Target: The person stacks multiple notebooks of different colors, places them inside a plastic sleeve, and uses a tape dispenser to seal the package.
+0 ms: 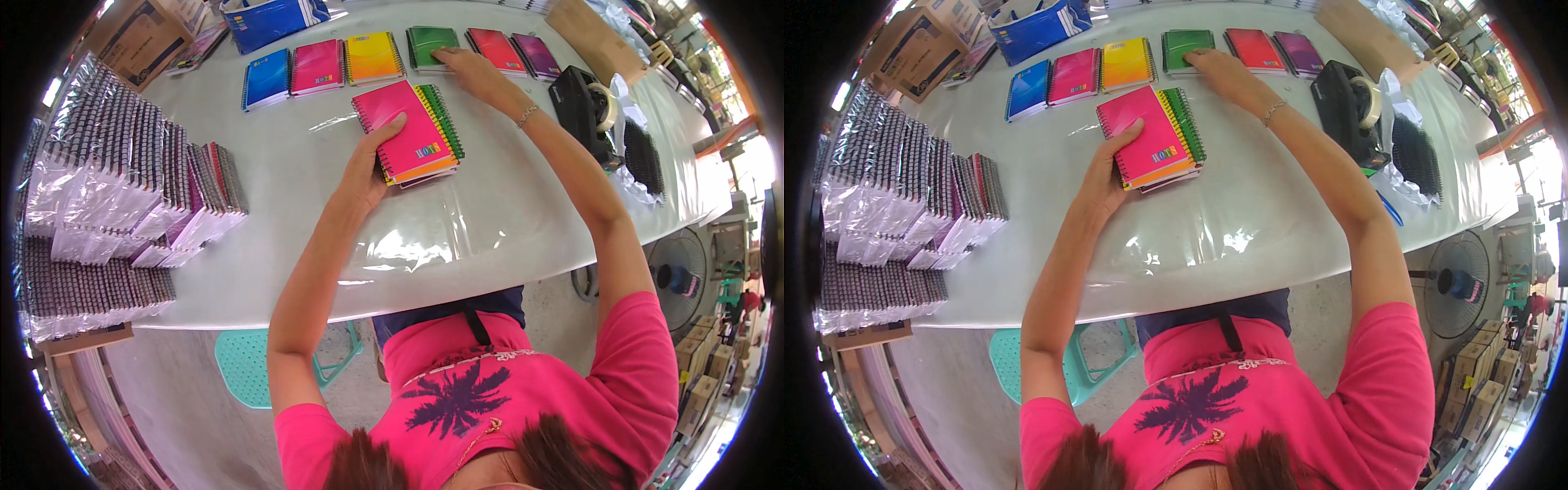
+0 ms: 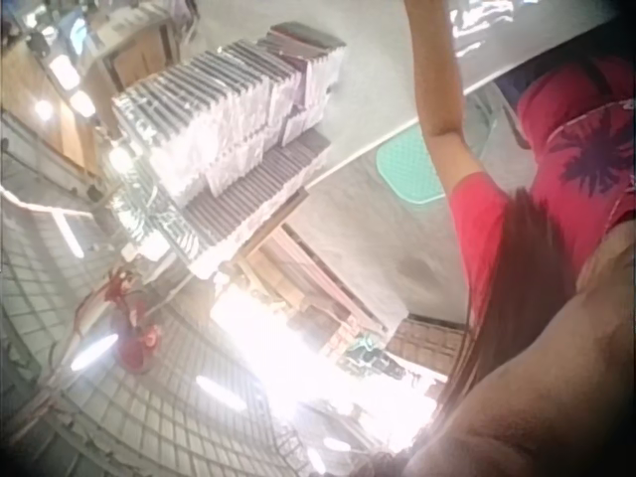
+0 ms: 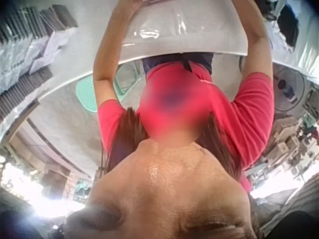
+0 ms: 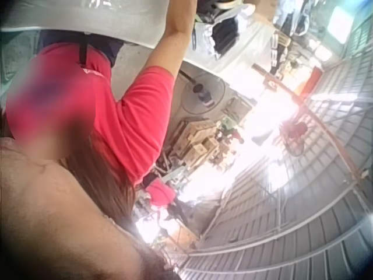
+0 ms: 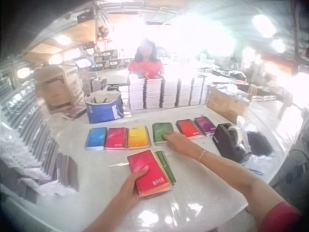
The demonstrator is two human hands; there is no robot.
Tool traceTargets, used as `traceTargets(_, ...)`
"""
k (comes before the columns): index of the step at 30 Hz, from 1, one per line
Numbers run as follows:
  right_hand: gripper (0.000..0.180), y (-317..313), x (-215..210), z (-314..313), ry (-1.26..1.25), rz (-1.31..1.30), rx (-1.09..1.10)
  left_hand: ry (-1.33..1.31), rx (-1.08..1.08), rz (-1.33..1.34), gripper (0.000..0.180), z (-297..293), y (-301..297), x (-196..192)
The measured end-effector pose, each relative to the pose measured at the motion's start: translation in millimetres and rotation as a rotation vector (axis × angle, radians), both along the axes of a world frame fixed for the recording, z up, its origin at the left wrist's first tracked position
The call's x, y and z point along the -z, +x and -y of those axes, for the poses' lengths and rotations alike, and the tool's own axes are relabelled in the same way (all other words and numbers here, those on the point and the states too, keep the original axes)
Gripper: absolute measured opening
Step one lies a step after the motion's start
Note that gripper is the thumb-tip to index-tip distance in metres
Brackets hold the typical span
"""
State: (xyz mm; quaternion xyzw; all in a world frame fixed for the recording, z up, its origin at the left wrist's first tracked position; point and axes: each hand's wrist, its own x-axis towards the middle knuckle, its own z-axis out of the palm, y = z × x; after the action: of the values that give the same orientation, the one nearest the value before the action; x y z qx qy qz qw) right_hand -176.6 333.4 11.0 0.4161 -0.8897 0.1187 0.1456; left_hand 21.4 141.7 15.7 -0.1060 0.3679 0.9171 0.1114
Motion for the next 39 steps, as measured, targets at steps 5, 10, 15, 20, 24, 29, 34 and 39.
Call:
traceTargets(5,0.035,9,-44,-9,-0.535,0.229,-0.071,0.024,0.000,-0.040,0.053,3,-2,3)
traceTargets(10,0.016,30,-80,3,-0.977,1.166,-0.470,0.077,-0.029,-0.084,0.076,5,-2,0)
traceTargets(15,0.024,35,-79,23,-0.448,1.034,-0.677,0.191,0.046,-0.094,0.074,6,1,-9)
traceTargets(20,0.022,26,-90,61,-0.102,0.776,-0.509,0.123,0.025,-0.019,0.051,12,1,-4)
traceTargets(24,0.022,-4,-93,133,-0.001,0.593,-0.627,0.156,0.037,-0.040,0.045,11,-3,-4)
traceTargets(29,0.036,12,-45,242,0.042,0.267,-0.564,0.183,0.046,-0.062,0.046,8,-4,5)
traceTargets(34,0.034,38,-19,275,0.127,0.009,-0.403,0.164,-0.001,-0.044,0.043,4,-2,7)
traceTargets(39,0.015,46,-46,289,0.128,-0.057,-0.372,0.173,-0.014,-0.056,0.045,4,2,8)
